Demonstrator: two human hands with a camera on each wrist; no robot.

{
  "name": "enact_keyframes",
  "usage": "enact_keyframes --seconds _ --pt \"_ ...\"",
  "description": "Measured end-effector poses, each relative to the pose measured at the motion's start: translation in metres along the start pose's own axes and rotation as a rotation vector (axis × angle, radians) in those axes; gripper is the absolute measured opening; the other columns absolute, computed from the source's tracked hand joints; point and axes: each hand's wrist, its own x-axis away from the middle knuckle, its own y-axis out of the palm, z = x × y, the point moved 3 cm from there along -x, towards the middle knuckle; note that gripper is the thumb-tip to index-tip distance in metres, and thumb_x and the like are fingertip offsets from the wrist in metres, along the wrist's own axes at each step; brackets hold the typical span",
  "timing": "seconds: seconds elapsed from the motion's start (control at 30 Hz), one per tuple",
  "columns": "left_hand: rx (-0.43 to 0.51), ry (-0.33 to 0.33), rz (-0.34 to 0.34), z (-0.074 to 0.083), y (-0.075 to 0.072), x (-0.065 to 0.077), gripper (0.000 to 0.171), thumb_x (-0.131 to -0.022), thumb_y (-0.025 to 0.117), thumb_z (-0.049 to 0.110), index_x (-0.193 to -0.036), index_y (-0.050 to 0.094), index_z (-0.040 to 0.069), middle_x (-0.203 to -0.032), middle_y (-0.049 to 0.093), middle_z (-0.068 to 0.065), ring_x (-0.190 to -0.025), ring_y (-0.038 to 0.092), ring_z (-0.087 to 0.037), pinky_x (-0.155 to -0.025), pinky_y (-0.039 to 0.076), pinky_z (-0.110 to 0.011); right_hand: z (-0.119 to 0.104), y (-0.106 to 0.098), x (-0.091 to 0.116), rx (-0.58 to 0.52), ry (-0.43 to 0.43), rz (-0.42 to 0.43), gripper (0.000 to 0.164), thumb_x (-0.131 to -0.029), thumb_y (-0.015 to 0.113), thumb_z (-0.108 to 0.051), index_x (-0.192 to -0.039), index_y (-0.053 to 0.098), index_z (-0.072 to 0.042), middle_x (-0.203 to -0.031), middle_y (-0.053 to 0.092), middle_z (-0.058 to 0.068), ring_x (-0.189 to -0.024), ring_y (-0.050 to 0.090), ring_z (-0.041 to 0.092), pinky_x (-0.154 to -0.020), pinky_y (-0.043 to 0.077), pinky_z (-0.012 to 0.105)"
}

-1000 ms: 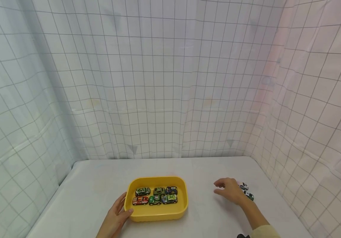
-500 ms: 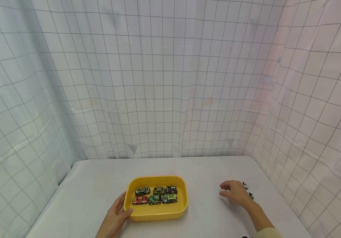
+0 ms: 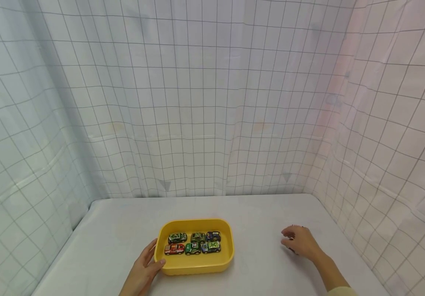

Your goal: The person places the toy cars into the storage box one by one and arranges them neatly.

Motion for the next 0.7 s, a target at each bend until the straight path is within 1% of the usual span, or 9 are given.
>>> enact_keyframes --seconds 0.23,0.4,0.53,0.6,0.7 --pt "0.009 -0.017 0.007 0.0 0.0 -0.001 0.093 -0.092 0.073 -0.006 -0.163 0.014 -0.003 -0.164 0.008 -0.037 -0.148 0.016 -0.056 -0.113 0.037 -0.059 0.013 -0.005 0.007 -0.004 0.024 0.018 0.024 -0.085 0.086 -0.016 -0.104 0.077 -0.003 -0.099 0.075 0.004 -0.09 0.072 0.024 -0.078 0.061 0.032" --pt "0.008 -0.021 0.009 0.001 0.001 0.0 0.092 -0.092 0.072 -0.007 -0.163 0.015 -0.003 -0.164 0.008 -0.037 -0.148 0.017 -0.055 -0.113 0.036 -0.059 0.018 -0.007 0.011 0.014 0.033 0.028 0.027 -0.084 0.087 -0.018 -0.104 0.078 -0.003 -0.098 0.076 0.003 -0.09 0.072 0.022 -0.079 0.06 0.032" --pt "0.022 -0.009 0.0 0.001 0.001 0.002 0.093 -0.092 0.073 -0.006 -0.163 0.014 -0.003 -0.164 0.008 -0.036 -0.148 0.017 -0.055 -0.112 0.038 -0.057 0.021 -0.01 0.015 0.032 0.046 0.015 0.029 -0.086 0.086 -0.02 -0.107 0.078 -0.001 -0.097 0.076 0.001 -0.089 0.071 0.019 -0.077 0.059 0.031" --pt "0.03 -0.005 0.0 0.002 0.001 0.002 0.093 -0.091 0.073 -0.006 -0.163 0.015 -0.003 -0.165 0.008 -0.036 -0.148 0.017 -0.054 -0.112 0.038 -0.056 0.023 -0.011 0.017 0.024 0.064 0.002 0.029 -0.087 0.085 -0.02 -0.107 0.077 0.0 -0.098 0.075 0.001 -0.09 0.071 0.02 -0.077 0.06 0.031" --pt "0.033 -0.01 0.004 0.003 0.001 0.002 0.093 -0.091 0.073 -0.005 -0.164 0.015 -0.002 -0.165 0.009 -0.035 -0.149 0.018 -0.054 -0.112 0.039 -0.056 0.024 -0.013 0.021 0.033 0.064 -0.015 0.03 -0.088 0.084 -0.019 -0.108 0.077 0.001 -0.1 0.075 0.004 -0.091 0.07 0.022 -0.076 0.059 0.033"
